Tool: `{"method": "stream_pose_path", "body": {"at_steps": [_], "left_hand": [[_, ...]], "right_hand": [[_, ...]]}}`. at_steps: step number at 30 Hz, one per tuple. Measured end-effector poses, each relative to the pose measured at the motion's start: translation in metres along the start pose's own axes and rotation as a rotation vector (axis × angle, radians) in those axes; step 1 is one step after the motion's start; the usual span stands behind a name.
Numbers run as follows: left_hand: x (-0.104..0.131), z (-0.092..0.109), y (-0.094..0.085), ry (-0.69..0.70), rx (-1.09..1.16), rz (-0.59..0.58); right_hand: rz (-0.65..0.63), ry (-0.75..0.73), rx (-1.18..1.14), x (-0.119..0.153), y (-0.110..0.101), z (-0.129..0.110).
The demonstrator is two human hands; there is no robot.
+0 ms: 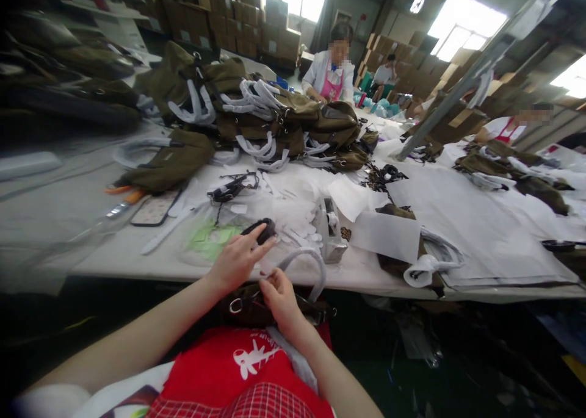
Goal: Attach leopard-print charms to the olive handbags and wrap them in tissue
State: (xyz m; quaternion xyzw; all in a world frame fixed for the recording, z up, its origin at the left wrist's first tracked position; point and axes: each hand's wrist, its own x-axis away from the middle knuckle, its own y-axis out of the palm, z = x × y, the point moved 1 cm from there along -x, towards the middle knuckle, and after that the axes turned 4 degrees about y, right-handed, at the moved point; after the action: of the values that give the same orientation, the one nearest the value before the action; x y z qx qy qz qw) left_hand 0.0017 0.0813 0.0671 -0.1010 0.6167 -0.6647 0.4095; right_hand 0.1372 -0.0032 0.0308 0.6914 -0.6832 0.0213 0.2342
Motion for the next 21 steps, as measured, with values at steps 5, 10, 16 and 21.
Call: {"method": "stream_pose_path", "body": {"at_steps": [5,10,16,21], "left_hand": [[-0.015,-0.020,-0.004,-0.312,0.026,0.055],[-0.003,-0.047,0.007,-0.223,0.435,0.008],[0.054,-0.067,-0.020,-0.477,0.357,-0.017],[0.075,-0.052,-0.015,-0.297,0.250,-0.315]], "right_hand": [[-0.087,-0.044,0.105,-0.001,0.006,0.001],[-0.154,-0.025,0.192,-0.005,0.006,0.011],[-0.137,0.087,0.181,-0.011,0.006,0.011],[-0.157,0.208,0.188,-0.015,0.019,0.010]]}}
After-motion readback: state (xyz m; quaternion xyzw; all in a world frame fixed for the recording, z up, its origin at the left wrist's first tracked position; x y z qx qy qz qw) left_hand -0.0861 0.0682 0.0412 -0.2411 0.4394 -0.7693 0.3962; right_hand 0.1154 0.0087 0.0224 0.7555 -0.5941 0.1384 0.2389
